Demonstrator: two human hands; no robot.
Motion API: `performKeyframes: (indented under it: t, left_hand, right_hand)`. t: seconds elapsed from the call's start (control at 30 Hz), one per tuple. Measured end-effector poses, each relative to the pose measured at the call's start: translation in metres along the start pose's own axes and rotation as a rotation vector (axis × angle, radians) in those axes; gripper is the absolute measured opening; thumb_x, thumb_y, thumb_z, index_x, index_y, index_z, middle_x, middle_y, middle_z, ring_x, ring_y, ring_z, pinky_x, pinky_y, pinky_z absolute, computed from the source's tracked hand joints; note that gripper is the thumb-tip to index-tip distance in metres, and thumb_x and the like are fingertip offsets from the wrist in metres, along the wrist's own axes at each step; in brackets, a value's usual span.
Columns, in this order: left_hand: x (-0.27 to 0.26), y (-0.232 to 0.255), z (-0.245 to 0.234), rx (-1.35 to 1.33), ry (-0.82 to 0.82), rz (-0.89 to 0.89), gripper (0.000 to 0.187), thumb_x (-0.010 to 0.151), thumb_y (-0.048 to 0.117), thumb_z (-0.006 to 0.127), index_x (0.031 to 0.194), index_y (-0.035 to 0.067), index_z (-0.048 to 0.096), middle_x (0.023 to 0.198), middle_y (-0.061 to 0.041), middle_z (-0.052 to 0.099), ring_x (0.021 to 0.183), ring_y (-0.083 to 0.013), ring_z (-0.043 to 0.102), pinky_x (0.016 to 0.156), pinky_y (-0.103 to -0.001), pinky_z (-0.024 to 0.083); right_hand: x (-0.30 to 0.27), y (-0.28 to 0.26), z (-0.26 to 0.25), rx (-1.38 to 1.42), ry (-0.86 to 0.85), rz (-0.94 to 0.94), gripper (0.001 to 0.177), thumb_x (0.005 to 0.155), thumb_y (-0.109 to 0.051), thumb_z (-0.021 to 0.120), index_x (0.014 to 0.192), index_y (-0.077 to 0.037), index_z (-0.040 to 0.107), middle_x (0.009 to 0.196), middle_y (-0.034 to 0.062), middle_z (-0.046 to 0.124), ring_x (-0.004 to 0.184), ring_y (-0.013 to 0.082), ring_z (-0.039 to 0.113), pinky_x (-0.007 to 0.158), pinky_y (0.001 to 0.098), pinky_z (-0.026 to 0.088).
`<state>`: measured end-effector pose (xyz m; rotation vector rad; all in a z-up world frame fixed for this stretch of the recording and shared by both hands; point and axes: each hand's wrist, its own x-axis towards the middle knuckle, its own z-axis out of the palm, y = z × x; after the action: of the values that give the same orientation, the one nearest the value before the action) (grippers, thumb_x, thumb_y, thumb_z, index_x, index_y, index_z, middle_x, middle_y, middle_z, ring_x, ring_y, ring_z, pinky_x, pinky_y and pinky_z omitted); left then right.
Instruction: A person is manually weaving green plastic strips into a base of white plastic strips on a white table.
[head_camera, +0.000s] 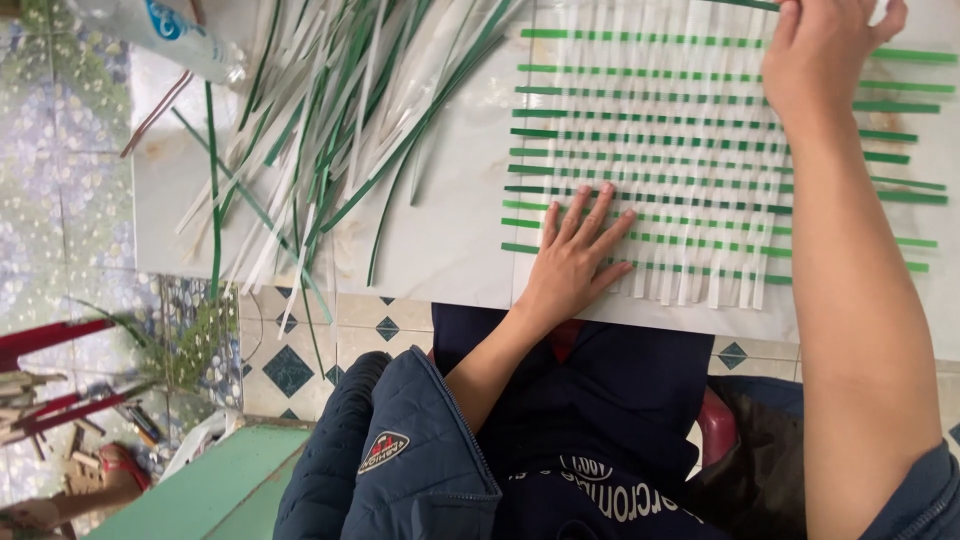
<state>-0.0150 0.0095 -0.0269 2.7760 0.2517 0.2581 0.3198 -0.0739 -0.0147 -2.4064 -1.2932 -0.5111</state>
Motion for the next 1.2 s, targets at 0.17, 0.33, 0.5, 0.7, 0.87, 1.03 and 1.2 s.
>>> performKeyframes:
  t: [0.17, 0.33, 0.5, 0.7, 0.87, 1.03, 1.2]
  left_hand:
    - [-0.002, -0.001, 0.001, 0.072, -0.024, -0.016, 0.067, 0.099, 0.057, 0.058, 0.153, 0.028, 0.033, 0.164, -0.007, 0.017, 0.154, -0.0301, 0.014, 0.125, -0.053, 0.020]
    - [-0.003, -0.002, -0.001, 0.069, -0.005, -0.010, 0.067, 0.098, 0.058, 0.059, 0.153, 0.028, 0.034, 0.163, -0.006, 0.019, 0.154, -0.0294, 0.015, 0.126, -0.052, 0.020]
    - [-0.004, -0.003, 0.001, 0.109, -0.004, -0.026, 0.066, 0.098, 0.061, 0.056, 0.153, 0.030, 0.035, 0.163, -0.005, 0.020, 0.154, -0.0276, 0.017, 0.126, -0.052, 0.020]
    - [-0.004, -0.004, 0.022, -0.097, 0.127, -0.065, 0.056, 0.078, 0.048, 0.066, 0.127, 0.020, 0.062, 0.135, -0.007, 0.055, 0.140, -0.0329, 0.037, 0.121, -0.058, 0.012]
    - [-0.001, 0.007, -0.037, -0.190, 0.151, -0.058, 0.045, 0.076, 0.027, 0.060, 0.114, 0.004, 0.067, 0.114, -0.016, 0.067, 0.122, -0.0348, 0.050, 0.119, -0.054, 0.014]
    - [-0.007, -0.008, 0.011, 0.006, -0.015, -0.021, 0.056, 0.102, 0.040, 0.048, 0.154, 0.026, 0.033, 0.165, -0.011, 0.009, 0.156, -0.0299, 0.017, 0.127, -0.054, 0.014]
    - [-0.009, -0.009, 0.015, -0.148, 0.121, -0.007, 0.046, 0.092, 0.037, 0.059, 0.133, 0.016, 0.054, 0.146, -0.012, 0.041, 0.132, -0.0296, 0.047, 0.123, -0.056, 0.019]
  right_hand:
    - [0.010, -0.031, -0.004, 0.144, 0.023, -0.054, 0.008, 0.108, 0.004, 0.054, 0.109, -0.003, 0.056, 0.098, 0.0082, 0.054, 0.086, 0.0286, 0.052, 0.079, 0.0411, 0.032]
    - [0.044, -0.150, -0.063, 0.754, -0.536, 0.496, 0.010, 0.110, -0.002, 0.042, 0.112, 0.000, 0.052, 0.105, 0.0139, 0.060, 0.075, 0.0166, 0.068, 0.063, 0.0212, 0.062]
    - [0.035, -0.218, -0.049, 1.122, -0.783, 0.642, 0.008, 0.103, -0.006, 0.047, 0.109, -0.001, 0.050, 0.099, 0.0123, 0.060, 0.082, 0.0213, 0.067, 0.077, 0.0289, 0.064]
    - [-0.008, -0.265, 0.003, 1.578, -0.666, 0.658, 0.013, 0.100, -0.006, 0.052, 0.111, 0.002, 0.051, 0.082, 0.0188, 0.066, 0.066, 0.0276, 0.072, 0.057, 0.0447, 0.064]
    - [0.009, -0.299, -0.014, 1.644, -0.633, 0.639, 0.027, 0.101, -0.010, 0.047, 0.125, 0.003, 0.043, 0.088, 0.0211, 0.068, 0.076, 0.0281, 0.074, 0.068, 0.0427, 0.065]
    - [0.025, -0.305, -0.044, 1.206, -0.996, 0.178, 0.054, 0.097, -0.030, 0.047, 0.146, -0.015, 0.033, 0.140, 0.0116, 0.056, 0.117, 0.0225, 0.063, 0.094, 0.0348, 0.051]
    - [0.009, -0.278, -0.041, 1.164, -0.695, 0.248, 0.031, 0.100, -0.025, 0.049, 0.124, -0.007, 0.054, 0.117, 0.0107, 0.067, 0.104, 0.0203, 0.066, 0.084, 0.0303, 0.057]
